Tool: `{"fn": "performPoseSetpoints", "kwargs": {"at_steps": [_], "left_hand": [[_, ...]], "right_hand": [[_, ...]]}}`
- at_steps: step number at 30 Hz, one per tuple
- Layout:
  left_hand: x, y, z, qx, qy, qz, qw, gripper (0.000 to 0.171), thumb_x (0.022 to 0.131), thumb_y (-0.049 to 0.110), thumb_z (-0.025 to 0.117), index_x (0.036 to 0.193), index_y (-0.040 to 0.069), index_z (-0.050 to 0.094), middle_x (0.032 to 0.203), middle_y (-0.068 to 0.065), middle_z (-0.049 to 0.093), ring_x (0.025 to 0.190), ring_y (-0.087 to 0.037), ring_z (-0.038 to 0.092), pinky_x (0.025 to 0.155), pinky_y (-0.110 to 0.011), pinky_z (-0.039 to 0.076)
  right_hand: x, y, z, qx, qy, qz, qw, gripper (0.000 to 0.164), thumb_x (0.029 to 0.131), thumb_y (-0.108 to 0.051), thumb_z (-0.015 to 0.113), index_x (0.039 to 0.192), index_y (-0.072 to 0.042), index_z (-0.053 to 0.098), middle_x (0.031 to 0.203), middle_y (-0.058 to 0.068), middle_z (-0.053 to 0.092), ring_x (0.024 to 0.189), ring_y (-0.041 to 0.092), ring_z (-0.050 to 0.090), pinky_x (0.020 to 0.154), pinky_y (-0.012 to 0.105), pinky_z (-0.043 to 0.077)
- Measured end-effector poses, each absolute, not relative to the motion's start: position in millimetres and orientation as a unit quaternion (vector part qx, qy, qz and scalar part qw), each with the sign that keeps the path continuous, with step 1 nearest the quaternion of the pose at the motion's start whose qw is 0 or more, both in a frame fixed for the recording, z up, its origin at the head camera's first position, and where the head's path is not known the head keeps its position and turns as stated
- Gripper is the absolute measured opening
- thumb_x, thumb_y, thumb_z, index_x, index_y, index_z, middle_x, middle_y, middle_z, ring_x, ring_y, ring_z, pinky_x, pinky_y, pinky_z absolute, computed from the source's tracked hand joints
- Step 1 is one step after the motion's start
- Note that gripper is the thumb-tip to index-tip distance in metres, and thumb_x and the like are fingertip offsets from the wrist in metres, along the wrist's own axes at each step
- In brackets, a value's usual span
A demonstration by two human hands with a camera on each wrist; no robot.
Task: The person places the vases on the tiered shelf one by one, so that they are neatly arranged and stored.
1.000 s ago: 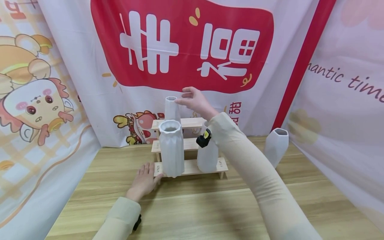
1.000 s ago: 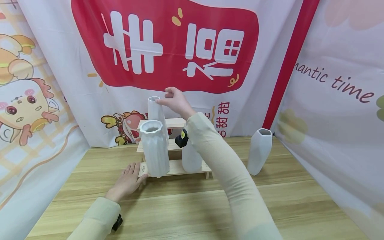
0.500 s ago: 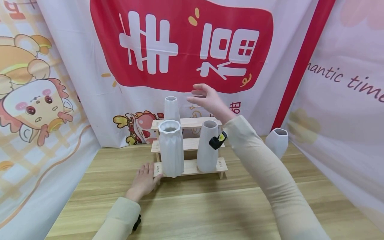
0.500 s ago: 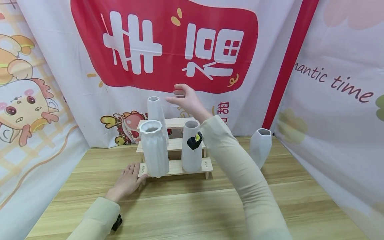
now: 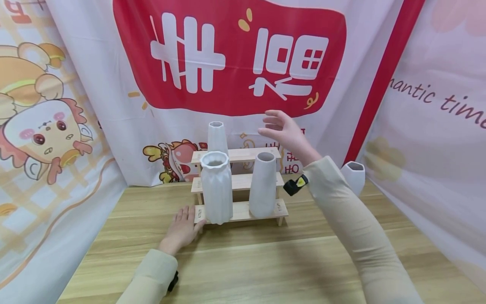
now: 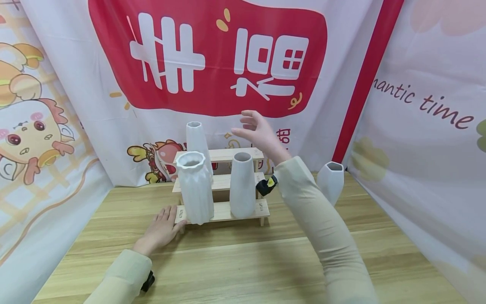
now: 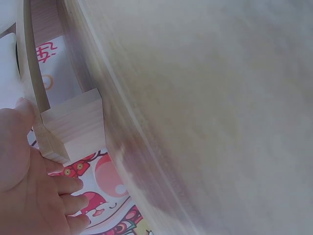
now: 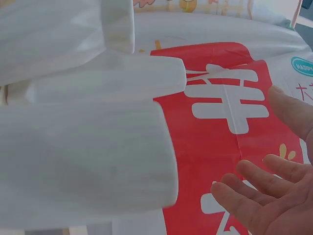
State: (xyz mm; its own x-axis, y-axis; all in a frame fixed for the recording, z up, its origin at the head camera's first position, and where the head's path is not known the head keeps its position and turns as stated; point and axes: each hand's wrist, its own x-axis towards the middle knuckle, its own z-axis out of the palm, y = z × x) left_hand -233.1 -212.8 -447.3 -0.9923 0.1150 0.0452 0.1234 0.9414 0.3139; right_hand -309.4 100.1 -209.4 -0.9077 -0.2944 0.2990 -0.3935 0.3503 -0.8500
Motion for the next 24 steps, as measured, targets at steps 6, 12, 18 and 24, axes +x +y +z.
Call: {"fn": "performPoseSetpoints", "kwargs": {"at_steps": [6, 12, 18, 24], "left_hand": [[-233, -213, -447, -0.06, -0.985, -0.164, 0.012, 0.071, 0.099, 0.038, 0.037, 0.141, -0.012, 0.011, 0.143, -0.036, 0.012, 0.131, -0.049, 0.01, 0.107, -0.055, 0.007], [-232, -213, -445, -0.059, -0.985, -0.161, 0.007, 0.071, 0.099, 0.04, 0.036, 0.142, -0.012, 0.012, 0.143, -0.035, 0.012, 0.131, -0.049, 0.01, 0.107, -0.055, 0.007], [-231, -211, -443, -0.057, -0.985, -0.162, 0.004, 0.072, 0.098, 0.039, 0.037, 0.141, -0.012, 0.012, 0.143, -0.036, 0.012, 0.131, -0.049, 0.011, 0.107, -0.055, 0.007], [-231, -212, -444, -0.058, -0.986, -0.159, 0.006, 0.071, 0.099, 0.038, 0.036, 0.141, -0.013, 0.012, 0.143, -0.036, 0.013, 0.131, -0.049, 0.011, 0.107, -0.055, 0.006]], "right_hand": [[-305, 117, -219, 0.21, -0.819, 0.531, 0.05, 0.068, 0.079, -0.038, 0.071, 0.137, -0.024, 0.038, 0.134, -0.001, 0.046, 0.119, 0.017, 0.045, 0.093, 0.041, 0.043], [-303, 136, -224, 0.2, -0.819, 0.533, 0.067, 0.067, 0.079, -0.038, 0.071, 0.136, -0.022, 0.039, 0.135, 0.003, 0.046, 0.12, 0.02, 0.044, 0.093, 0.044, 0.042], [-298, 154, -228, 0.187, -0.827, 0.522, 0.094, 0.072, 0.078, -0.042, 0.071, 0.138, -0.022, 0.038, 0.135, 0.001, 0.045, 0.12, 0.022, 0.044, 0.092, 0.046, 0.042], [-291, 172, -233, 0.175, -0.827, 0.523, 0.111, 0.073, 0.079, -0.041, 0.07, 0.14, -0.021, 0.035, 0.138, 0.004, 0.043, 0.124, 0.024, 0.041, 0.095, 0.047, 0.04]]}}
